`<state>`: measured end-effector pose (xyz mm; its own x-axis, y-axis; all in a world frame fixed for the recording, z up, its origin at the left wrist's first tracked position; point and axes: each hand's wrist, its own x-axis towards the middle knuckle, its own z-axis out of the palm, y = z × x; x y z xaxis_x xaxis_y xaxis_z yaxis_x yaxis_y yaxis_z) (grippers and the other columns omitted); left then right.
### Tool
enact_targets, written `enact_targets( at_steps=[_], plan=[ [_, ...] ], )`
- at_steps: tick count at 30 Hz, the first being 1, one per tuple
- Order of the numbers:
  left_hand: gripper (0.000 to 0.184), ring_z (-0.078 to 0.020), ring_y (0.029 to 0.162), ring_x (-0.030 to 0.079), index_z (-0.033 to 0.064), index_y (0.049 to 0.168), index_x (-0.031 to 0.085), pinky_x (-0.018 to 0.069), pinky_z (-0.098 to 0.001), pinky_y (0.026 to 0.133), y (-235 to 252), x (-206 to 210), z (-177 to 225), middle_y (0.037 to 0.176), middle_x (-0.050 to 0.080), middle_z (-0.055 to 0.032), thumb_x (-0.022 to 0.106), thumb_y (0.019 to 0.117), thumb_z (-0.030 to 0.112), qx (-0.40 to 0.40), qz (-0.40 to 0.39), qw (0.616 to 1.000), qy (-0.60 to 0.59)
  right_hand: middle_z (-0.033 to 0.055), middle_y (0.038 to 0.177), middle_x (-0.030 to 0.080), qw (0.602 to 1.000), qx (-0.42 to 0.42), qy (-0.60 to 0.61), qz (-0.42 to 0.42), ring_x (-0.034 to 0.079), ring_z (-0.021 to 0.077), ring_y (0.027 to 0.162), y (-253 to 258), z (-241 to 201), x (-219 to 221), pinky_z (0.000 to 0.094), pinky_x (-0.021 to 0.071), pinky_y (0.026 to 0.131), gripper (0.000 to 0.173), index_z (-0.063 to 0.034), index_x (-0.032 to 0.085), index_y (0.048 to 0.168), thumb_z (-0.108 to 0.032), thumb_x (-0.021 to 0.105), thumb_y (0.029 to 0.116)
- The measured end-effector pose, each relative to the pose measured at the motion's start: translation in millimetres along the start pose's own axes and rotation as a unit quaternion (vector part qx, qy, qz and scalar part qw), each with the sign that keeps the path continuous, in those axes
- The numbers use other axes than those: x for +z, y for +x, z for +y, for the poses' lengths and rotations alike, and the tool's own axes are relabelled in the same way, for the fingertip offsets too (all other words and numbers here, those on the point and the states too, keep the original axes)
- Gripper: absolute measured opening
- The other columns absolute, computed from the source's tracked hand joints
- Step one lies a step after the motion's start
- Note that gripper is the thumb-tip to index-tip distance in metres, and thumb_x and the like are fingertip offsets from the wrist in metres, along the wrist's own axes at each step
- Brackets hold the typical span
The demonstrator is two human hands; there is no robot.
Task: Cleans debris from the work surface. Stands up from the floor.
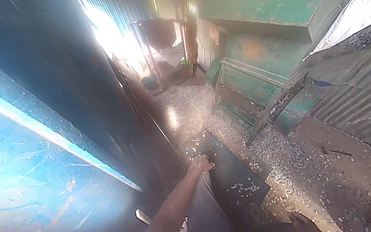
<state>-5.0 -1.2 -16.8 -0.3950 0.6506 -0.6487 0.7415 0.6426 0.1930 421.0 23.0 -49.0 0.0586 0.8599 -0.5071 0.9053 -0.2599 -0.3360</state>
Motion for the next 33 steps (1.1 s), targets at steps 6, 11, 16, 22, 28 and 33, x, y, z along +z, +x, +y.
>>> enact_targets(
  at_steps=[6,11,16,22,28,33],
  plan=[
    [0.059,-0.0332,0.133,0.058,0.0188,0.137,0.063,0.0459,-0.0612,0.108,3.4,4.1,-0.2,0.140,0.063,-0.0125,0.056,0.0955,0.060,0.008,-0.004,1.000,-0.003,0.0125,0.119,0.075,1.000,0.011,-0.007,0.025,0.068,0.0350,0.116,3.8,2.8,3.5,0.0650,0.0479,0.097,0.031,-0.0186,0.075,0.121,-0.038,0.059,0.1029],
    [0.059,-0.0327,0.135,0.056,0.0193,0.138,0.063,0.0451,-0.0610,0.108,4.0,3.8,-0.8,0.141,0.063,-0.0123,0.055,0.0956,0.060,0.005,-0.004,1.000,0.002,0.0123,0.118,0.075,0.999,0.017,-0.022,0.016,0.068,0.0351,0.116,5.6,0.5,2.5,0.0642,0.0487,0.096,0.031,-0.0190,0.075,0.120,-0.039,0.058,0.1033],
    [0.058,-0.0324,0.134,0.057,0.0181,0.136,0.064,0.0455,-0.0600,0.108,2.6,3.1,0.6,0.140,0.063,-0.0127,0.055,0.0961,0.060,0.002,-0.006,1.000,0.003,0.0112,0.118,0.075,0.999,0.025,-0.024,0.012,0.068,0.0337,0.115,8.8,1.4,3.6,0.0635,0.0487,0.096,0.031,-0.0205,0.075,0.120,-0.039,0.058,0.1028],
    [0.059,-0.0327,0.134,0.057,0.0175,0.136,0.064,0.0455,-0.0604,0.107,1.3,2.5,1.8,0.140,0.063,-0.0135,0.055,0.0964,0.060,0.005,-0.009,1.000,0.005,0.0111,0.118,0.075,0.999,0.021,-0.018,0.016,0.068,0.0338,0.115,8.3,2.5,3.6,0.0640,0.0479,0.097,0.030,-0.0197,0.075,0.119,-0.039,0.059,0.1030],
    [0.059,-0.0319,0.134,0.057,0.0201,0.136,0.065,0.0455,-0.0609,0.107,4.3,4.8,0.0,0.140,0.063,-0.0118,0.054,0.0959,0.062,0.003,-0.005,1.000,0.010,0.0111,0.117,0.075,0.999,0.026,-0.002,0.019,0.068,0.0329,0.115,3.7,-2.1,1.2,0.0627,0.0470,0.098,0.030,-0.0191,0.075,0.120,-0.039,0.060,0.1030],
    [0.059,-0.0320,0.134,0.057,0.0202,0.136,0.065,0.0454,-0.0602,0.108,4.9,5.2,-0.1,0.140,0.063,-0.0117,0.056,0.0953,0.061,-0.001,-0.006,1.000,0.000,0.0109,0.118,0.075,1.000,0.026,-0.005,0.016,0.067,0.0333,0.115,3.8,-1.9,1.1,0.0629,0.0474,0.098,0.029,-0.0201,0.075,0.120,-0.039,0.060,0.1031]
  ],
)
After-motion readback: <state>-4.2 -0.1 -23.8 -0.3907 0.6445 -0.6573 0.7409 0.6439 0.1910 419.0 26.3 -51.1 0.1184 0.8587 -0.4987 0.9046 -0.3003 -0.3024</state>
